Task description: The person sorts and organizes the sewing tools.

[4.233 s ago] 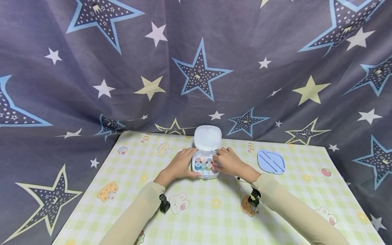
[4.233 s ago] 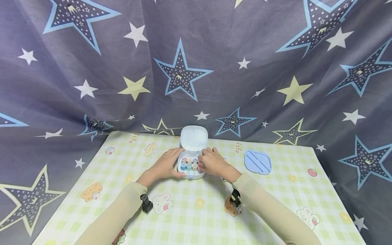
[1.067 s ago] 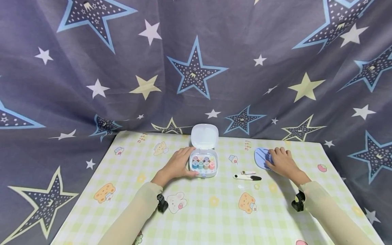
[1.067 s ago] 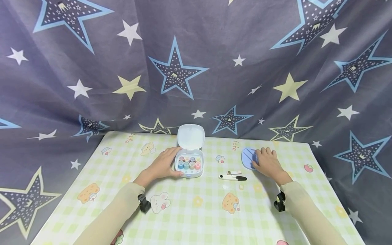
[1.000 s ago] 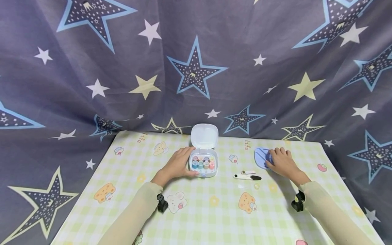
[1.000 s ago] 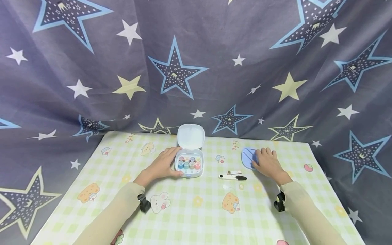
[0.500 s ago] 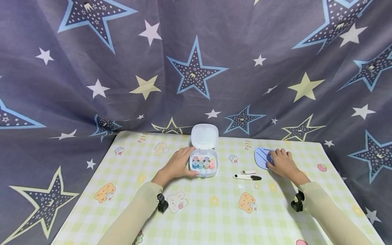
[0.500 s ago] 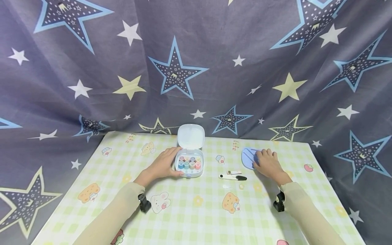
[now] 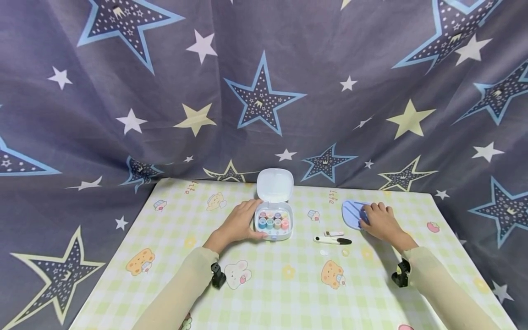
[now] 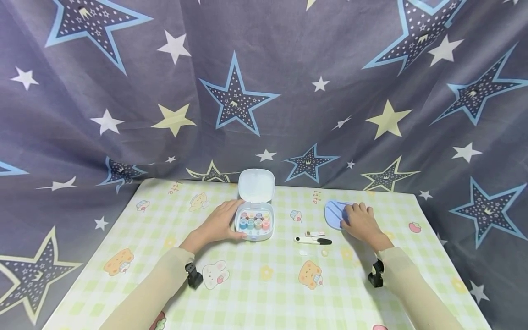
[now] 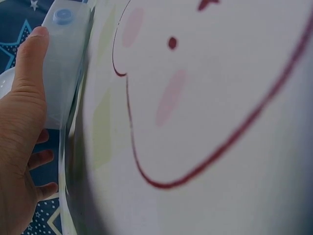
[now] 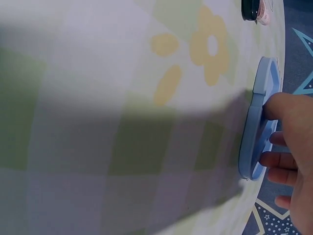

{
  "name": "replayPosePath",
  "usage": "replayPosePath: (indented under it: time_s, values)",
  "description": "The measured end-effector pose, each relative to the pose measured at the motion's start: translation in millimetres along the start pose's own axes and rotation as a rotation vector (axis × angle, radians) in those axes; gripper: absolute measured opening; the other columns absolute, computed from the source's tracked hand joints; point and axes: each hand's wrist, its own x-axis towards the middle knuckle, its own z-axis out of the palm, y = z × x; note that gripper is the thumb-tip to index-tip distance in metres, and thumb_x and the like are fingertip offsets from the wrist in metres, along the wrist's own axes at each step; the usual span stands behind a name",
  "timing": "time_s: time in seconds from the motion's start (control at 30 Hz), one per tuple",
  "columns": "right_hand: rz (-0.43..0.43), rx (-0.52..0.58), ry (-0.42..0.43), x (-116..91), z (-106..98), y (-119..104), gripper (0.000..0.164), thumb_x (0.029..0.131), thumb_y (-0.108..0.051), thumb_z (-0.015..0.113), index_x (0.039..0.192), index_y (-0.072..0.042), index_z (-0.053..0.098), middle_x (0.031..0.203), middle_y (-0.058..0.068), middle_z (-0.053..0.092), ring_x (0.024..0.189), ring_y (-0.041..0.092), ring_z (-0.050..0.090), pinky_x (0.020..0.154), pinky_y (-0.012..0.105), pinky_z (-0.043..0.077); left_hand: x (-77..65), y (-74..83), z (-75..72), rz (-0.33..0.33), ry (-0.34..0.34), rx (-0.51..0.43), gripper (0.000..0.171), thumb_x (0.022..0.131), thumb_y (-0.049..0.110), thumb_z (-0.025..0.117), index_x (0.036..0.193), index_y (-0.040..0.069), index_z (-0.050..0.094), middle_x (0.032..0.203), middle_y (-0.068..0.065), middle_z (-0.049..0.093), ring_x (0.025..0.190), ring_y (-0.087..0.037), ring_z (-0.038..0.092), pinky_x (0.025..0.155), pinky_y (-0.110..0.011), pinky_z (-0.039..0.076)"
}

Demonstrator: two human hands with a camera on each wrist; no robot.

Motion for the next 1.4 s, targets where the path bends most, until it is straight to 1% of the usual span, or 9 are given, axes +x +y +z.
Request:
replayPosePath:
  time_s: [0.07, 0.23, 0.53, 0.73, 0.9, 1.07, 1.23, 1.4]
  values:
    - [0.004, 0.005, -0.004, -1, 0, 0, 0.043, 0.094, -0.025, 0.065, 0.122, 0.007, 0.059, 0.114, 0.028, 0.061, 0.105, 0.045, 0.051, 0.084, 0.059, 0.038, -0.3, 0.9, 0.0, -0.002, -0.004, -0.001, 0.12, 0.066, 0.063, 0.087, 0.157, 0.006, 0.033, 0.153, -0.014, 0.048, 0.138, -0.034, 0.047, 0.12, -0.052, 0.037]
    - [0.015, 0.018, -0.001, -3, 2, -1, 0.043, 0.093, -0.025, 0.066, 0.12, 0.008, 0.06, 0.112, 0.028, 0.062, 0.104, 0.044, 0.051, 0.083, 0.058, 0.038, -1.5, 3.1, -0.7, 0.011, 0.01, -0.008, 0.119, 0.066, 0.062, 0.088, 0.156, 0.005, 0.034, 0.152, -0.015, 0.049, 0.138, -0.035, 0.048, 0.118, -0.053, 0.038]
    - [0.035, 0.022, -0.003, -1, 2, -3, 0.041, 0.093, -0.024, 0.066, 0.117, 0.009, 0.06, 0.107, 0.026, 0.061, 0.099, 0.042, 0.051, 0.082, 0.057, 0.038, -0.4, 1.1, -0.6, -0.005, -0.012, -0.004, 0.118, 0.067, 0.062, 0.087, 0.157, 0.005, 0.034, 0.153, -0.015, 0.047, 0.14, -0.035, 0.046, 0.119, -0.052, 0.037]
    - [0.057, 0.074, -0.034, 0, 2, -3, 0.04, 0.092, -0.022, 0.065, 0.116, 0.01, 0.058, 0.107, 0.027, 0.06, 0.097, 0.041, 0.049, 0.082, 0.057, 0.036, -0.7, 1.9, -1.8, -0.006, -0.011, -0.017, 0.118, 0.067, 0.062, 0.087, 0.157, 0.006, 0.034, 0.153, -0.014, 0.048, 0.14, -0.035, 0.046, 0.12, -0.052, 0.037]
    - [0.074, 0.103, -0.044, 2, 3, -4, 0.037, 0.091, -0.021, 0.063, 0.111, 0.009, 0.057, 0.102, 0.024, 0.059, 0.094, 0.04, 0.047, 0.081, 0.057, 0.036, -1.9, 2.5, -3.2, -0.016, -0.016, -0.015, 0.118, 0.067, 0.062, 0.087, 0.157, 0.006, 0.033, 0.154, -0.014, 0.047, 0.141, -0.034, 0.045, 0.121, -0.052, 0.036]
    - [0.077, 0.097, -0.03, 2, 3, -4, 0.037, 0.089, -0.021, 0.064, 0.109, 0.009, 0.057, 0.098, 0.023, 0.058, 0.092, 0.039, 0.047, 0.08, 0.056, 0.036, -2.1, 5.0, -4.1, -0.009, -0.011, -0.027, 0.117, 0.068, 0.061, 0.087, 0.156, 0.006, 0.035, 0.153, -0.014, 0.047, 0.141, -0.034, 0.045, 0.121, -0.052, 0.035]
    - [0.075, 0.088, -0.015, 1, 5, -5, 0.036, 0.088, -0.021, 0.064, 0.107, 0.009, 0.057, 0.096, 0.023, 0.058, 0.091, 0.039, 0.046, 0.08, 0.057, 0.036, -1.3, 7.7, -6.5, -0.038, -0.034, -0.042, 0.12, 0.065, 0.064, 0.087, 0.157, 0.008, 0.034, 0.155, -0.012, 0.046, 0.143, -0.032, 0.043, 0.123, -0.051, 0.032]
    - [0.054, 0.063, 0.027, 4, 5, -6, 0.033, 0.088, -0.02, 0.063, 0.102, 0.008, 0.055, 0.094, 0.023, 0.056, 0.089, 0.039, 0.045, 0.078, 0.056, 0.035, 2.2, 10.4, -10.6, -0.055, -0.04, -0.069, 0.124, 0.061, 0.065, 0.088, 0.158, 0.009, 0.034, 0.156, -0.011, 0.045, 0.144, -0.032, 0.041, 0.125, -0.051, 0.029]
